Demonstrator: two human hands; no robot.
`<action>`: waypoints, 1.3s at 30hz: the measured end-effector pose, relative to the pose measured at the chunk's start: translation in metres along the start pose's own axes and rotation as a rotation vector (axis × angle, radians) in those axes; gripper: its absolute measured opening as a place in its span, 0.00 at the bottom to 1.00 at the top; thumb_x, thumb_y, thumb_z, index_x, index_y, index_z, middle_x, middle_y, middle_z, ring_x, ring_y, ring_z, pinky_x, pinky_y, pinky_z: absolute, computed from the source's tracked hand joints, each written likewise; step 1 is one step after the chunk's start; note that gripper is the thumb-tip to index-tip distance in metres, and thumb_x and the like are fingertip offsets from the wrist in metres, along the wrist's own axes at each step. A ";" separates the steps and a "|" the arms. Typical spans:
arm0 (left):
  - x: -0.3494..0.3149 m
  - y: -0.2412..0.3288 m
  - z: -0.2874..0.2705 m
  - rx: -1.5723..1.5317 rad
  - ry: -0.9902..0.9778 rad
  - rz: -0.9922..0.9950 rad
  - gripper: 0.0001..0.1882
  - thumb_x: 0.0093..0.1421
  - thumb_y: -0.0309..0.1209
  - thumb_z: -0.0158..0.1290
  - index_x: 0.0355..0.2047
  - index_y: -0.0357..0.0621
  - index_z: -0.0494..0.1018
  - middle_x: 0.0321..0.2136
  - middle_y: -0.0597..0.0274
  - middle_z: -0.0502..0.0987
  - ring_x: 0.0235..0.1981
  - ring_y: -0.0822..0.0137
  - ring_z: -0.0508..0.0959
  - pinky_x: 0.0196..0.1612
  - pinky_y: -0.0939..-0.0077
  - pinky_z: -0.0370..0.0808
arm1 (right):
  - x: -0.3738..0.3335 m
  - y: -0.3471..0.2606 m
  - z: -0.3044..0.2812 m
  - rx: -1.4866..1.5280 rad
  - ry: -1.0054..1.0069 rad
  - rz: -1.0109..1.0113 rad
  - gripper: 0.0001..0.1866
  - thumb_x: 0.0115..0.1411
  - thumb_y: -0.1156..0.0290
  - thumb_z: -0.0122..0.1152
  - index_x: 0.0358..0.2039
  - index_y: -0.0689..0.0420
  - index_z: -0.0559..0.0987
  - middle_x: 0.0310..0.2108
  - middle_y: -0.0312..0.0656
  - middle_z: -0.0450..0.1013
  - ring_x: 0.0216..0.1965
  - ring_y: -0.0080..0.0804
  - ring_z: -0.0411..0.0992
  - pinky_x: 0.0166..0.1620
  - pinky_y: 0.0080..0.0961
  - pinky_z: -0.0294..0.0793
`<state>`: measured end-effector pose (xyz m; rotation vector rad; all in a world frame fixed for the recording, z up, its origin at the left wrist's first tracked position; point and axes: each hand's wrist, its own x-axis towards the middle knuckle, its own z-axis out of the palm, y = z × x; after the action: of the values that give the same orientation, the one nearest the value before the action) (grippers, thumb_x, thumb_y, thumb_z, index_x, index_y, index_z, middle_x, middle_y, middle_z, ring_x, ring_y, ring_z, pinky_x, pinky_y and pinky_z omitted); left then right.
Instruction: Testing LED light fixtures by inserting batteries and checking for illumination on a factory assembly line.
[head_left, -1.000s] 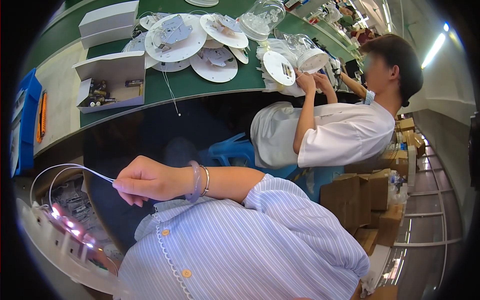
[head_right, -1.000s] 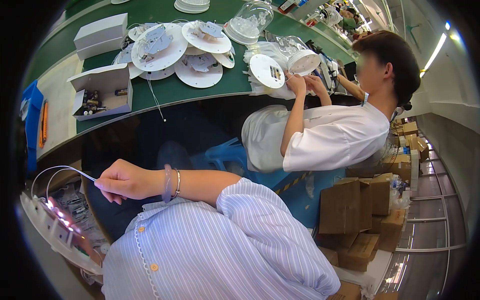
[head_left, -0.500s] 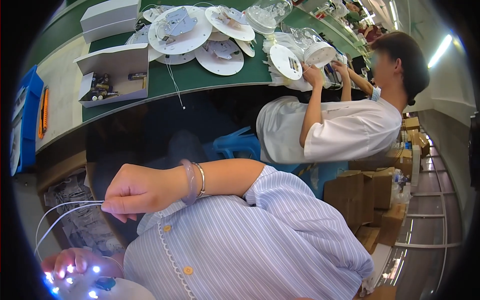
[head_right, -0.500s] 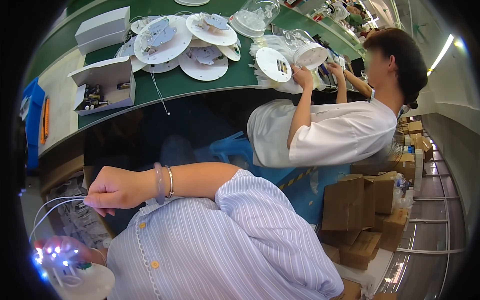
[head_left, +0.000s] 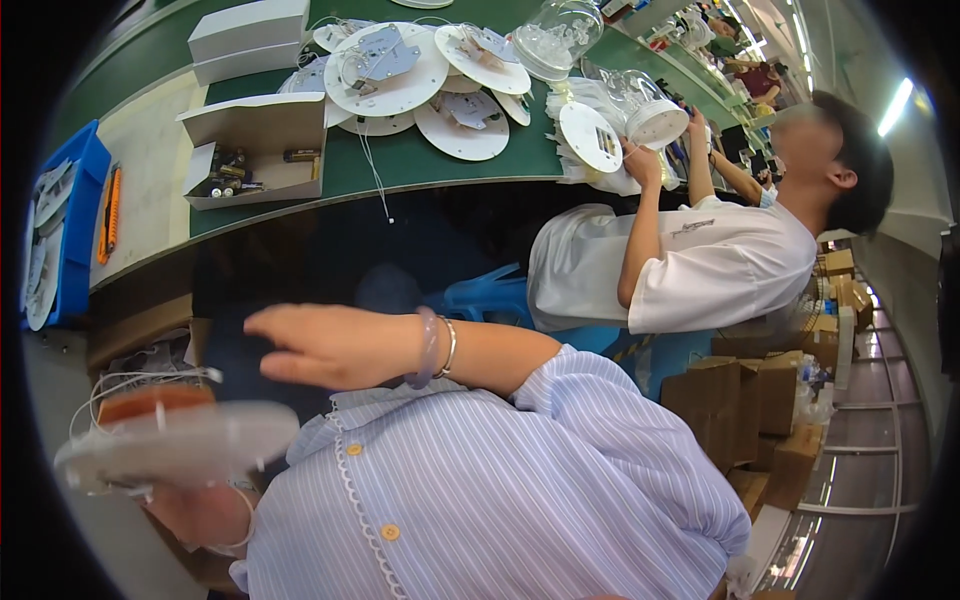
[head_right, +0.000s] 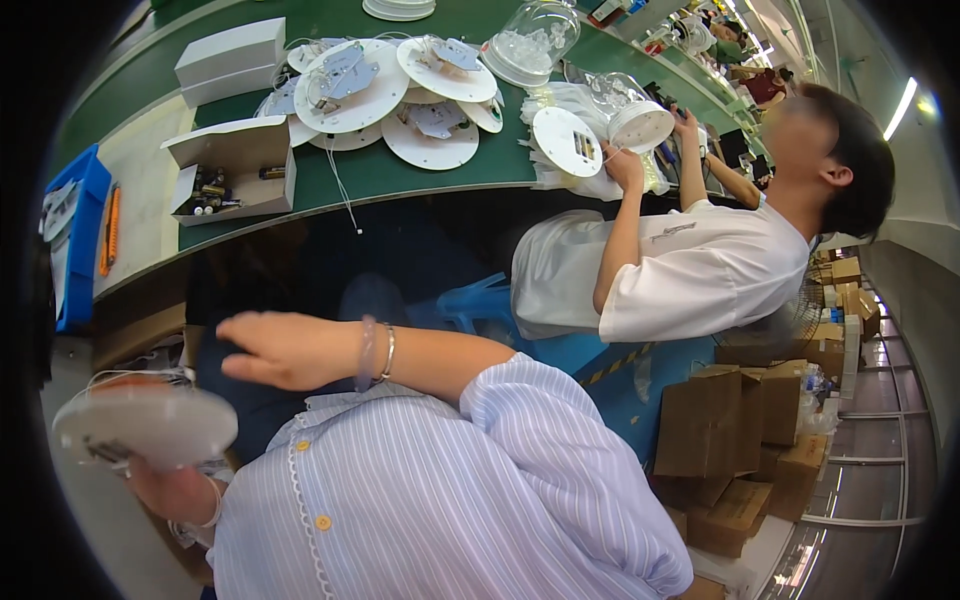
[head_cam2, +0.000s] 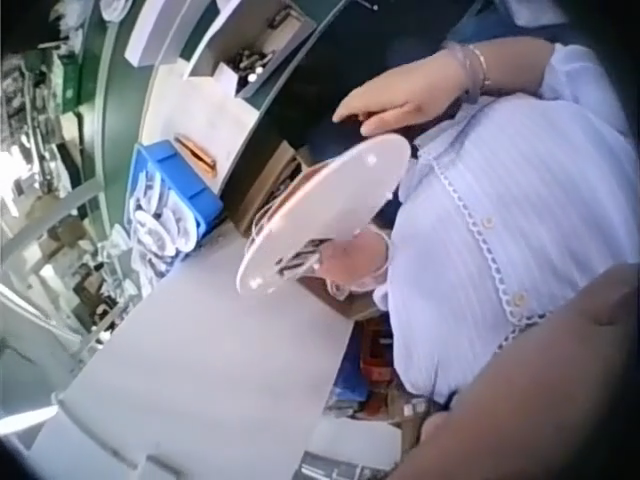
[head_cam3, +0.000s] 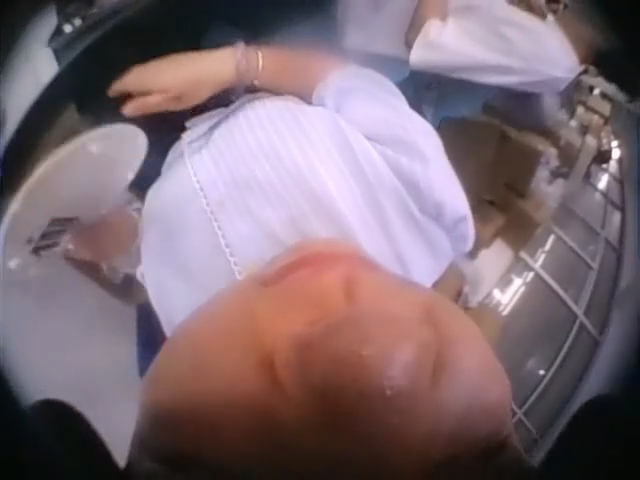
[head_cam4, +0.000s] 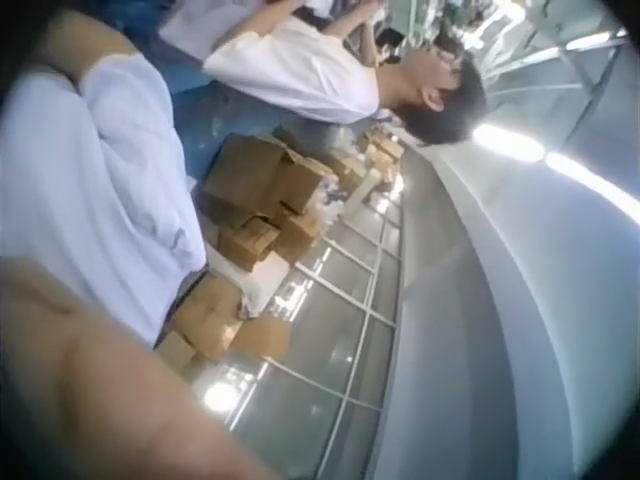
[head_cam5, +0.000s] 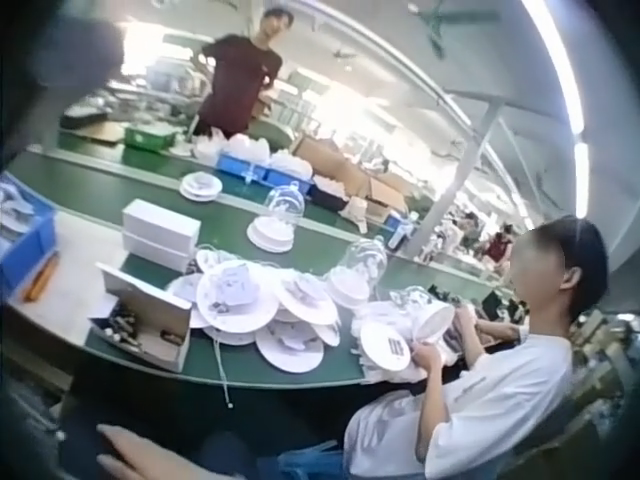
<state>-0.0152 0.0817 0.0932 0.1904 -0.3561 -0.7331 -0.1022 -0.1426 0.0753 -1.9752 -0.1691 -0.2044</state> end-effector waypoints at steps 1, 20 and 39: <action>0.004 -0.010 -0.012 0.237 0.261 0.109 0.23 0.54 0.30 0.44 0.51 0.39 0.55 0.47 0.53 0.62 0.47 0.58 0.65 0.48 0.63 0.63 | -0.003 -0.005 -0.016 0.048 0.004 0.102 0.22 0.57 0.60 0.40 0.44 0.65 0.62 0.40 0.51 0.62 0.38 0.40 0.64 0.42 0.27 0.64; 0.044 -0.058 0.010 0.761 0.249 -0.151 0.25 0.48 0.18 0.47 0.49 0.35 0.56 0.42 0.56 0.67 0.42 0.70 0.68 0.45 0.79 0.65 | -0.030 -0.012 -0.051 0.646 0.352 0.332 0.12 0.53 0.66 0.51 0.33 0.62 0.71 0.25 0.34 0.69 0.24 0.16 0.65 0.26 0.11 0.63; 0.059 -0.073 0.021 2.240 -0.592 0.505 0.16 0.42 0.30 0.52 0.35 0.61 0.73 0.47 0.60 0.65 0.50 0.61 0.63 0.54 0.64 0.51 | -0.027 -0.031 -0.065 0.778 0.380 0.361 0.15 0.54 0.72 0.46 0.40 0.65 0.63 0.24 0.43 0.70 0.19 0.25 0.70 0.22 0.15 0.70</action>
<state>-0.0278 -0.0134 0.1063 1.9129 -1.6151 0.4707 -0.1395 -0.1908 0.1231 -1.1380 0.3153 -0.2299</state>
